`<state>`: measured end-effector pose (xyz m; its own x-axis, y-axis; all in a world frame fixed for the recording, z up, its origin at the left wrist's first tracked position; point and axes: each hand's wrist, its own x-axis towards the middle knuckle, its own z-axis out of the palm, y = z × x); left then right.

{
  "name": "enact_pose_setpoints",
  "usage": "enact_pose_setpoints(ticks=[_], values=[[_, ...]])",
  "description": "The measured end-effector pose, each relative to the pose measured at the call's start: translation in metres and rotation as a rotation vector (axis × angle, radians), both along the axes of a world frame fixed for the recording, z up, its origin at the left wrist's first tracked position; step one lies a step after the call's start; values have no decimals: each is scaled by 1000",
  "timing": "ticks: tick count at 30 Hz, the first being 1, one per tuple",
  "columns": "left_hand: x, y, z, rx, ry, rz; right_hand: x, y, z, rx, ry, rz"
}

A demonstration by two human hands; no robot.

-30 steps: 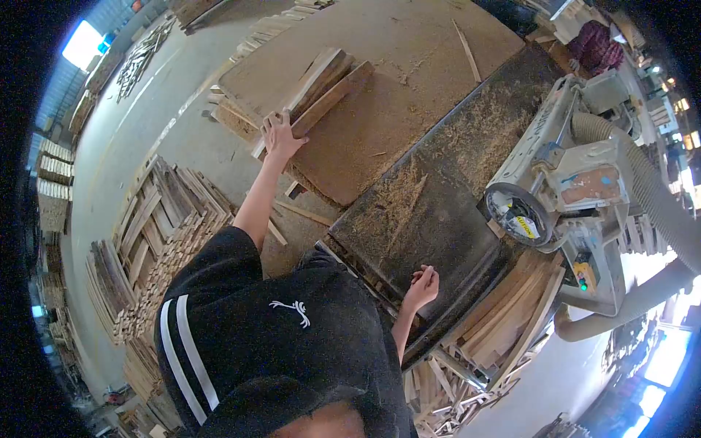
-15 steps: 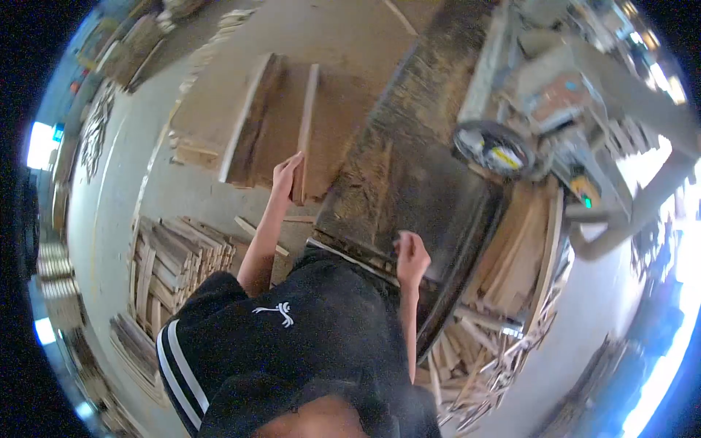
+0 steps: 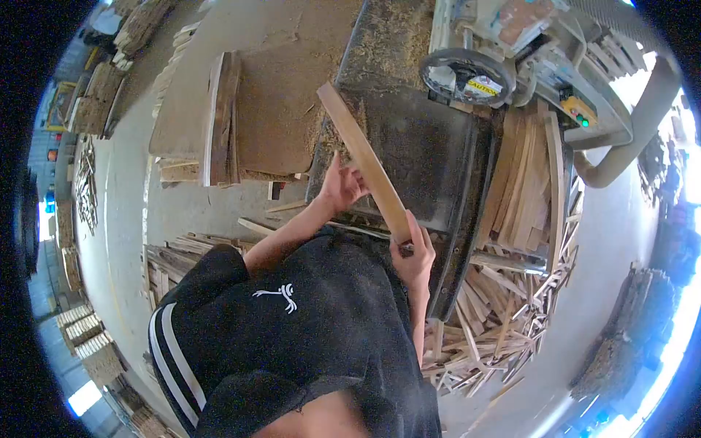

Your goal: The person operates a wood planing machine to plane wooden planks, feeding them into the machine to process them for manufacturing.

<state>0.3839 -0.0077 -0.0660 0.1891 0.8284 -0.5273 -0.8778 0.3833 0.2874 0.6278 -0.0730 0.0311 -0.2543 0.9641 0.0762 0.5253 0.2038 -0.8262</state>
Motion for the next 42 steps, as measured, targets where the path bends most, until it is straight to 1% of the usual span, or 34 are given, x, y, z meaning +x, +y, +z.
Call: enact_pose_setpoints(ticks=[1, 2, 6, 8, 9, 10, 11, 12, 13, 15, 16, 17, 19, 20, 21, 23, 24, 25, 26, 27, 28, 29, 30, 31, 33, 34, 35, 37, 38, 39, 41, 42], values=[[1, 3, 4, -22, -53, 173, 6, -11, -3, -4, 2, -20], [-2, 4, 8, 67, -121, 187, 12, -21, -10, -11, -13, -47], [24, 0, 2, 103, -55, 87, 31, -53, -18, -51, -29, -180], [38, -6, 12, -72, 175, -107, 45, -75, -29, -86, -25, -255], [49, -7, 26, -68, 167, -132, 52, -88, -35, -191, -3, -289], [60, -5, 46, -102, 347, -210, 61, -102, -47, -291, 22, -321], [70, -4, 57, -130, 527, -283, 69, -124, -75, -291, 18, -426], [78, -6, 39, -118, 570, -348, 75, -142, -92, -424, 114, -508], [86, -6, 45, -107, 563, -356, 76, -149, -92, -554, 213, -582], [98, -8, 54, -39, 587, -582, 59, -157, -86, -450, 415, -761], [105, -9, 49, 14, 557, -596, 54, -160, -90, -463, 528, -839], [113, -11, 44, 53, 567, -607, 57, -164, -92, -460, 531, -841], [129, -11, 31, 124, 438, -602, 59, -163, -83, -713, 779, -893], [137, -10, 21, 162, 420, -641, 63, -168, -90, -688, 843, -959], [142, -11, 11, 255, 419, -673, 59, -157, -84, -677, 850, -959], [145, -7, 36, 230, 406, -721, 47, -138, -65, -747, 939, -1183], [149, -3, 30, 231, 412, -732, 62, -145, -101, -807, 841, -1081], [154, 1, 19, 330, 475, -648, 56, -128, -102, -805, 858, -1094], [155, 7, 8, 432, 535, -568, 49, -99, -110, -796, 917, -1055], [153, 14, 4, 435, 537, -595, 43, -86, -113, -786, 970, -1020], [152, 19, 5, 444, 481, -536, 40, -95, -112, -789, 978, -1042], [154, 25, 8, 457, 422, -467, 40, -99, -109, -791, 895, -1039], [150, 24, 13, 502, 435, -543, 47, -88, -111, -773, 809, -1015], [147, 24, 17, 508, 434, -541, 53, -86, -109, -766, 809, -1013], [137, 21, 36, 523, 538, -654, 52, -95, -97, -773, 754, -1012], [133, 21, 44, 522, 533, -672, 54, -98, -97, -752, 755, -1017], [130, 24, 35, 534, 529, -689, 53, -103, -97, -741, 765, -1032], [123, 29, 28, 462, 460, -779, 48, -107, -92, -772, 945, -1162], [123, 30, 24, 477, 472, -755, 55, -97, -93, -766, 942, -1160], [126, 33, 19, 473, 476, -751, 59, -85, -98, -798, 875, -1084], [131, 43, 9, 441, 417, -599, 51, -72, -105, -863, 764, -964], [133, 52, 9, 390, 406, -572, 48, -68, -95, -911, 747, -998]])
